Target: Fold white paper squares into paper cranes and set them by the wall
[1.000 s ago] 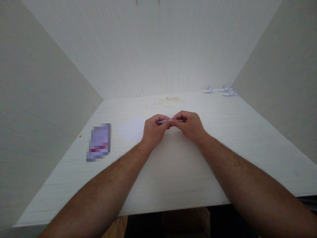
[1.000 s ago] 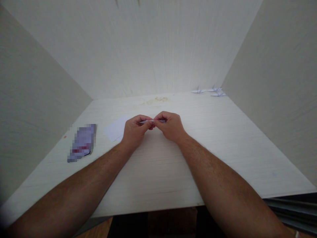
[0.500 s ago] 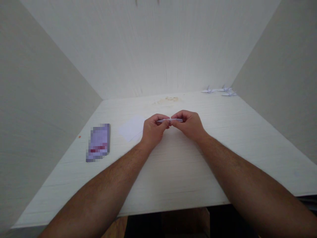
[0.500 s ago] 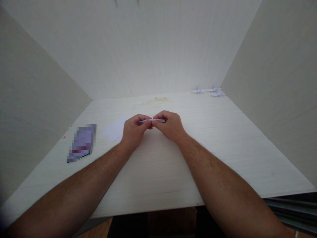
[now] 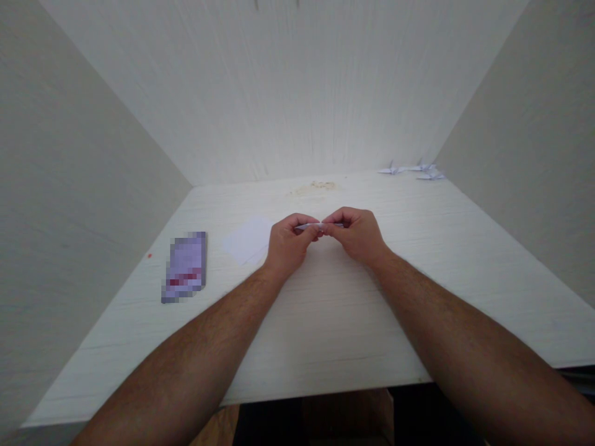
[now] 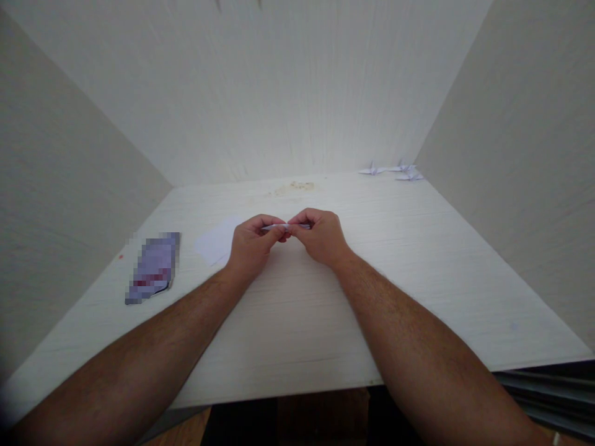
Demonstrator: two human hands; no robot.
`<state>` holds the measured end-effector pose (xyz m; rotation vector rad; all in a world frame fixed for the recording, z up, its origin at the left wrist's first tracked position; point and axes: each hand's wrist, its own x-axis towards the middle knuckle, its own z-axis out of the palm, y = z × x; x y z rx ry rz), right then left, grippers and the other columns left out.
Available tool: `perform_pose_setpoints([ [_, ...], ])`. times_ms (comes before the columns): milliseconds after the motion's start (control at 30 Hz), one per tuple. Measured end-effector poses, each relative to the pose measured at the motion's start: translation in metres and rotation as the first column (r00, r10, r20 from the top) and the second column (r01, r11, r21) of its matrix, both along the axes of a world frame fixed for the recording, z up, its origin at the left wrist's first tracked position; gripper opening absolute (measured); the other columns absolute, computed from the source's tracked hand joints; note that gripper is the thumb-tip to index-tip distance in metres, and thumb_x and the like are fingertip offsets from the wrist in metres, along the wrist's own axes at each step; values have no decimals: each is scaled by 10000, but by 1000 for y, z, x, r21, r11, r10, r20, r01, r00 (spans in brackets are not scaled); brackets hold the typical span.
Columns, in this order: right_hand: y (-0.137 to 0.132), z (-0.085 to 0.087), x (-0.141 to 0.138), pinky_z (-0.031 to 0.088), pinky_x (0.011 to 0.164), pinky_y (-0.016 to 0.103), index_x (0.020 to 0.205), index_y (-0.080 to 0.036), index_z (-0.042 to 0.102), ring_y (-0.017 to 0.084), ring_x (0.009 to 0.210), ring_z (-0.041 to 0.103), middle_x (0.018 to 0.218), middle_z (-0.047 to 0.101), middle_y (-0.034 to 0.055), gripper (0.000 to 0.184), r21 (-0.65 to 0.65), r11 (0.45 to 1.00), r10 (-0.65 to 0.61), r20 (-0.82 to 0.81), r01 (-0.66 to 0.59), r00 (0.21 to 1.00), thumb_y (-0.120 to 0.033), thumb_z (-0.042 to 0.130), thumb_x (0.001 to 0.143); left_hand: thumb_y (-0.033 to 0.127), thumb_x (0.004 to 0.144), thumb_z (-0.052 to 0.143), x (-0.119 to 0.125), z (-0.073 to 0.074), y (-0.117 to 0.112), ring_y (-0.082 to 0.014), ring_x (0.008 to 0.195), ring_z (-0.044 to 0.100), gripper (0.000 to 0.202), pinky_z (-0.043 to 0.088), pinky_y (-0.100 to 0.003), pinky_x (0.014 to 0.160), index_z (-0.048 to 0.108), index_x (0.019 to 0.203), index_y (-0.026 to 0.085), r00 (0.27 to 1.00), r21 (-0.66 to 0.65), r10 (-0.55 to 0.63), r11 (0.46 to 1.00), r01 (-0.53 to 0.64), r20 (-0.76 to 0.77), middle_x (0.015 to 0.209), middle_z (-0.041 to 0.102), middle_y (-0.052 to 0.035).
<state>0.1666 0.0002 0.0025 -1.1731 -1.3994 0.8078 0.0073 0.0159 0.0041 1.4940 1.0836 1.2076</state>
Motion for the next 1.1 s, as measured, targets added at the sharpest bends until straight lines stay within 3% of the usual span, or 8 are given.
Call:
perform_pose_setpoints([
  [267, -1, 3, -1, 516, 627, 284, 717, -181, 710, 157, 654, 675, 697, 746, 25, 62, 35, 998, -63, 124, 59, 990, -238, 711, 742, 345, 736, 795, -1, -3, 1, -137, 636, 673, 217, 543, -255, 631, 712, 797, 154, 999, -4, -43, 999, 43, 19, 686, 732, -37],
  [700, -3, -1, -1, 501, 602, 281, 738, -207, 709, 159, 636, 661, 691, 732, 7, 84, 94, 992, -102, 191, 85, 976, -279, 684, 773, 324, 671, 830, 0, -3, 2, -142, 635, 673, 246, 532, -256, 623, 699, 788, 153, 997, -37, -34, 999, 37, 71, 677, 722, -30],
  [900, -3, -1, -1, 517, 675, 313, 779, -215, 724, 179, 709, 676, 760, 747, 26, 95, 141, 987, -121, 293, 83, 949, -296, 678, 796, 326, 689, 816, 0, -3, 2, -140, 635, 674, 223, 535, -255, 629, 714, 786, 153, 999, -30, -33, 999, 34, 39, 672, 722, -29],
  [1100, -4, 2, -1, 474, 643, 288, 748, -201, 705, 153, 663, 633, 728, 729, 17, 82, 176, 982, -125, 359, 65, 925, -242, 653, 796, 303, 694, 806, -1, -2, 1, -139, 624, 669, 192, 526, -252, 620, 718, 782, 156, 1000, -22, -29, 999, 29, 6, 668, 720, -26],
])
